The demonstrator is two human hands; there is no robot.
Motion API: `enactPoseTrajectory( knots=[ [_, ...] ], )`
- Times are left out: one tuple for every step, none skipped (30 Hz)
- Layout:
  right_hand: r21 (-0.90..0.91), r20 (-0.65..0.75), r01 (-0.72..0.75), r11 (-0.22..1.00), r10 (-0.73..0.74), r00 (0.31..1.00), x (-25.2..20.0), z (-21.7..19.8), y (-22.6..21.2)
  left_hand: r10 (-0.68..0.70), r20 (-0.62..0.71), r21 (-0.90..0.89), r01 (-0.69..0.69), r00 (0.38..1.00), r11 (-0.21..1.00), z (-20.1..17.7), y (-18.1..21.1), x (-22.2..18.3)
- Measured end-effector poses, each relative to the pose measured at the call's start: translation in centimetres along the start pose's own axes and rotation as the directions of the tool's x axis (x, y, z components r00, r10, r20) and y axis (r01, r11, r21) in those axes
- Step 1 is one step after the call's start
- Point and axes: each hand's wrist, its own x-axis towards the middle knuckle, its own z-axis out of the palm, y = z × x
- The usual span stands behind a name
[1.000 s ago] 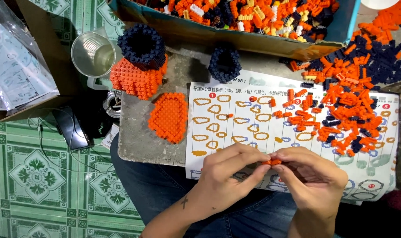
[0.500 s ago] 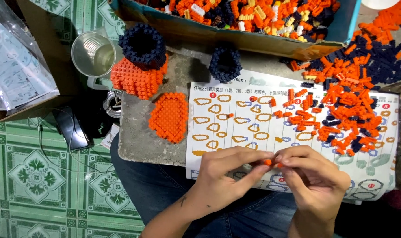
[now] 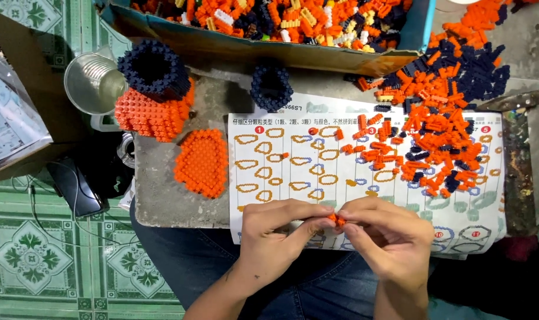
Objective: The person assembles a 3D model by connecting small interlocking orange plastic blocks by hand, then shifts a block on the table.
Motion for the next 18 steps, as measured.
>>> enactPoseTrajectory(
  knots=[
    [0.000, -0.002, -0.001, 1.000, 0.001, 1.000, 0.02, 0.04, -0.04, -0.001, 0.002, -0.001, 0.001, 1.000, 1.000, 0.03, -0.06, -0.01],
    [0.004, 0.003, 0.000, 1.000, 0.000, 1.000, 0.06, 0.09, -0.07, 0.006, 0.001, 0.006, -0.006, 1.000, 1.000, 0.04, -0.12, -0.02],
    [0.008, 0.008, 0.002, 1.000, -0.002, 1.000, 0.10, 0.15, -0.10, 0.014, -0.001, 0.012, -0.014, 1.000, 1.000, 0.03, -0.17, -0.03],
    [0.009, 0.006, 0.001, 1.000, -0.001, 1.000, 0.08, 0.17, -0.12, 0.012, 0.001, 0.012, -0.012, 1.000, 1.000, 0.05, -0.15, -0.02],
    [0.006, 0.005, -0.008, 1.000, 0.008, 1.000, 0.06, 0.20, -0.14, 0.008, 0.001, 0.016, -0.008, 1.000, 1.000, 0.06, -0.13, -0.01],
    [0.003, 0.004, -0.017, 1.000, 0.017, 1.000, 0.05, 0.23, -0.16, 0.004, 0.000, 0.021, -0.004, 1.000, 1.000, 0.07, -0.11, 0.01],
    [0.003, 0.003, -0.017, 1.000, 0.017, 1.000, 0.02, 0.21, -0.14, 0.004, 0.001, 0.020, -0.004, 1.000, 1.000, 0.08, -0.08, 0.01],
    [0.019, 0.010, -0.025, 1.000, 0.025, 1.000, 0.00, 0.19, -0.14, 0.009, 0.001, 0.022, -0.009, 1.000, 1.000, 0.09, -0.05, 0.01],
    [0.035, 0.018, -0.032, 0.999, 0.031, 0.999, -0.02, 0.17, -0.13, 0.014, 0.001, 0.024, -0.015, 1.000, 1.000, 0.10, -0.02, 0.02],
    [0.035, 0.017, -0.032, 0.999, 0.032, 0.999, -0.02, 0.24, -0.21, 0.014, 0.001, 0.023, -0.014, 1.000, 1.000, 0.10, -0.01, 0.01],
    [0.031, 0.011, -0.033, 0.999, 0.032, 0.999, -0.01, 0.30, -0.27, 0.008, 0.001, 0.029, -0.008, 1.000, 1.000, 0.10, -0.01, 0.01],
    [0.027, 0.005, -0.034, 0.999, 0.034, 0.999, -0.03, 0.36, -0.34, 0.001, 0.000, 0.035, -0.001, 1.000, 0.999, 0.10, -0.02, -0.02],
    [0.027, 0.004, -0.035, 0.999, 0.035, 0.999, -0.08, 0.30, -0.16, 0.000, 0.001, 0.035, 0.000, 1.000, 0.999, 0.12, -0.06, -0.03],
    [0.043, 0.007, -0.035, 0.998, 0.034, 0.999, -0.10, 0.24, 0.01, 0.004, -0.003, 0.042, -0.004, 1.000, 0.999, 0.12, -0.09, -0.02],
    [0.059, 0.010, -0.035, 0.998, 0.034, 0.999, -0.13, 0.19, 0.19, 0.008, -0.006, 0.050, -0.008, 1.000, 0.999, 0.13, -0.12, -0.01],
    [0.059, 0.010, -0.035, 0.998, 0.035, 0.999, -0.08, 0.21, 0.20, 0.008, -0.006, 0.049, -0.007, 1.000, 0.999, 0.13, -0.17, -0.03],
    [0.068, 0.018, -0.029, 0.997, 0.028, 0.999, -0.03, 0.23, 0.22, 0.012, -0.007, 0.051, -0.012, 1.000, 0.999, 0.14, -0.22, -0.06],
    [0.077, 0.026, -0.023, 0.997, 0.021, 0.999, 0.04, 0.25, 0.23, 0.018, -0.008, 0.053, -0.017, 1.000, 0.998, 0.14, -0.27, -0.06]
  ],
)
